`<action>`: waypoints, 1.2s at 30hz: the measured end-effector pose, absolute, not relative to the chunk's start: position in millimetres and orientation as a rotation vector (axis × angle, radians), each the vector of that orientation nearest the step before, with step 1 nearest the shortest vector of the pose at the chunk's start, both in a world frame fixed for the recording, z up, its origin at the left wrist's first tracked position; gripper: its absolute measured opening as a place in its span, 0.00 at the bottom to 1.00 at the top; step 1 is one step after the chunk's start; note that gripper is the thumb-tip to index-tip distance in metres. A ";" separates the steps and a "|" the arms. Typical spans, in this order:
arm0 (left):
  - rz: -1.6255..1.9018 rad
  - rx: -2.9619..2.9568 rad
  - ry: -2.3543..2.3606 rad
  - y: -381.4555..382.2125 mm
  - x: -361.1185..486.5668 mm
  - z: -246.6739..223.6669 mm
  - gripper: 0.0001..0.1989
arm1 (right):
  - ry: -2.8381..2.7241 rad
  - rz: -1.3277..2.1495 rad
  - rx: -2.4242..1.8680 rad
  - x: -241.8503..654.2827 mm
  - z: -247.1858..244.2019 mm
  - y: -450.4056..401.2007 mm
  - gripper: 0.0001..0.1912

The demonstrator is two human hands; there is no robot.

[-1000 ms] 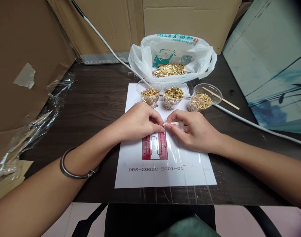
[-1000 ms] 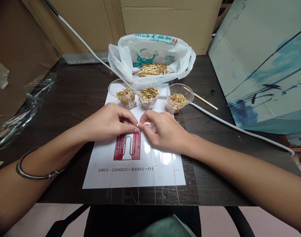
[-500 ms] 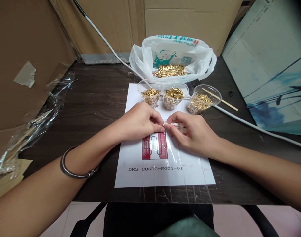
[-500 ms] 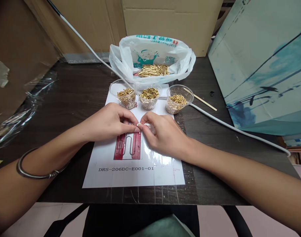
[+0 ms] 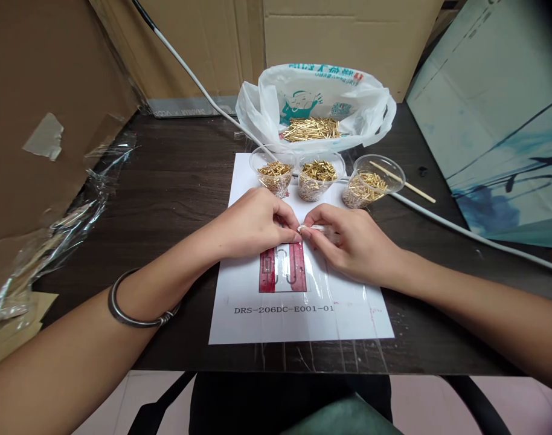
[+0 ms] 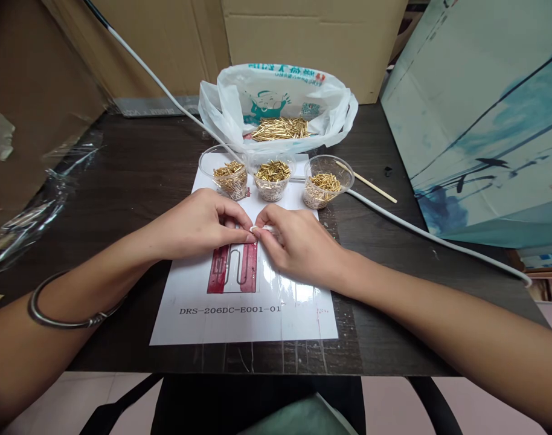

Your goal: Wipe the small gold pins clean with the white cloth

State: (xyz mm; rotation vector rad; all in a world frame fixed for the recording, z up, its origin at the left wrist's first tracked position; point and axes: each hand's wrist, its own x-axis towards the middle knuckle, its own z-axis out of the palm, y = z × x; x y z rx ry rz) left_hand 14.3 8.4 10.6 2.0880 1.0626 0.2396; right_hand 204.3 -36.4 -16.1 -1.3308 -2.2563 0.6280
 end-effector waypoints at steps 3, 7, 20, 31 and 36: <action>0.227 2.089 1.066 8.0 14.2 10.9 0.09 | -2.262 0.629 -1.338 204.3 -15.3 -35.7 0.10; 0.220 2.085 1.073 7.6 13.6 11.5 0.09 | -2.266 0.638 -1.344 205.0 -14.1 -35.5 0.10; 0.263 2.018 1.032 8.4 12.0 7.5 0.08 | -2.174 0.618 -1.340 202.5 -15.7 -36.8 0.09; 0.307 1.944 0.945 10.2 10.5 4.7 0.08 | -2.133 0.659 -1.315 204.4 -18.3 -34.6 0.10; 0.271 1.951 0.948 11.6 9.2 8.5 0.09 | -2.117 0.688 -1.313 205.5 -18.9 -35.3 0.10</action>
